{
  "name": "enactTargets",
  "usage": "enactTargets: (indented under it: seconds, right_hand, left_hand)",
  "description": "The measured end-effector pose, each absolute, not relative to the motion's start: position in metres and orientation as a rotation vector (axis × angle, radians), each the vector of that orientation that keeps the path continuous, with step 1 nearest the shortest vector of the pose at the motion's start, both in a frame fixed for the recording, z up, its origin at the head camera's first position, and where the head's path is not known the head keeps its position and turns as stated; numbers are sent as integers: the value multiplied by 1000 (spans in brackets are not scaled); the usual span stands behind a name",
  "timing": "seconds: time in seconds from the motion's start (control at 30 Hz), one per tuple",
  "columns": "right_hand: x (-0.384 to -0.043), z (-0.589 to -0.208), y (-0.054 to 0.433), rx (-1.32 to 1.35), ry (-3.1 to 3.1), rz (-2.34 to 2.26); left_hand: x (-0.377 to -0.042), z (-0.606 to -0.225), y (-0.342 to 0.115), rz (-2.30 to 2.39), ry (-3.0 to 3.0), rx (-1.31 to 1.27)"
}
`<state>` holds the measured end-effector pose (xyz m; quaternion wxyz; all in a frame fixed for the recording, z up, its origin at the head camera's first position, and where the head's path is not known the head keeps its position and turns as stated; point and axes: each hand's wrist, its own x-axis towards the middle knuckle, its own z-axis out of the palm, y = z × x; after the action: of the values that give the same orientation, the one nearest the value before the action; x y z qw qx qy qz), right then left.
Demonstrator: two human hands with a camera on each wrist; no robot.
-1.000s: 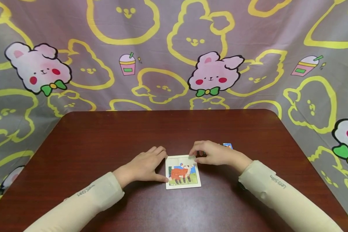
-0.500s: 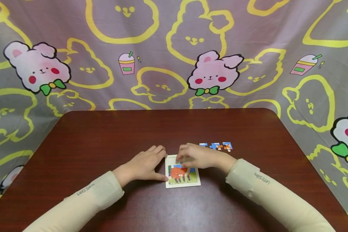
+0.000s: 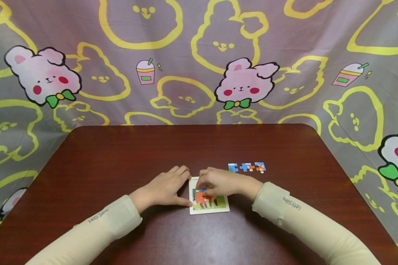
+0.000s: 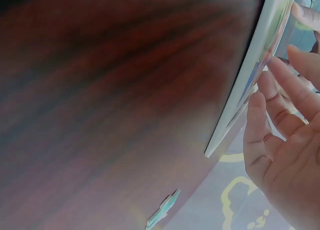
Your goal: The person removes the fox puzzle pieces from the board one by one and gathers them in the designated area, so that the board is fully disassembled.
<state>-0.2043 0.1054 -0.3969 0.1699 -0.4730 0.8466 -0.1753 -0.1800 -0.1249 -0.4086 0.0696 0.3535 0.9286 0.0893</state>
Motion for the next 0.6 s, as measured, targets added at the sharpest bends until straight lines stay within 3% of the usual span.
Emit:
enactTargets:
  seconds: [0.6]
  right_hand:
    - [-203, -402, 103, -1280, 2422, -529]
  left_hand:
    - [-180, -408, -125, 269, 2795, 1065]
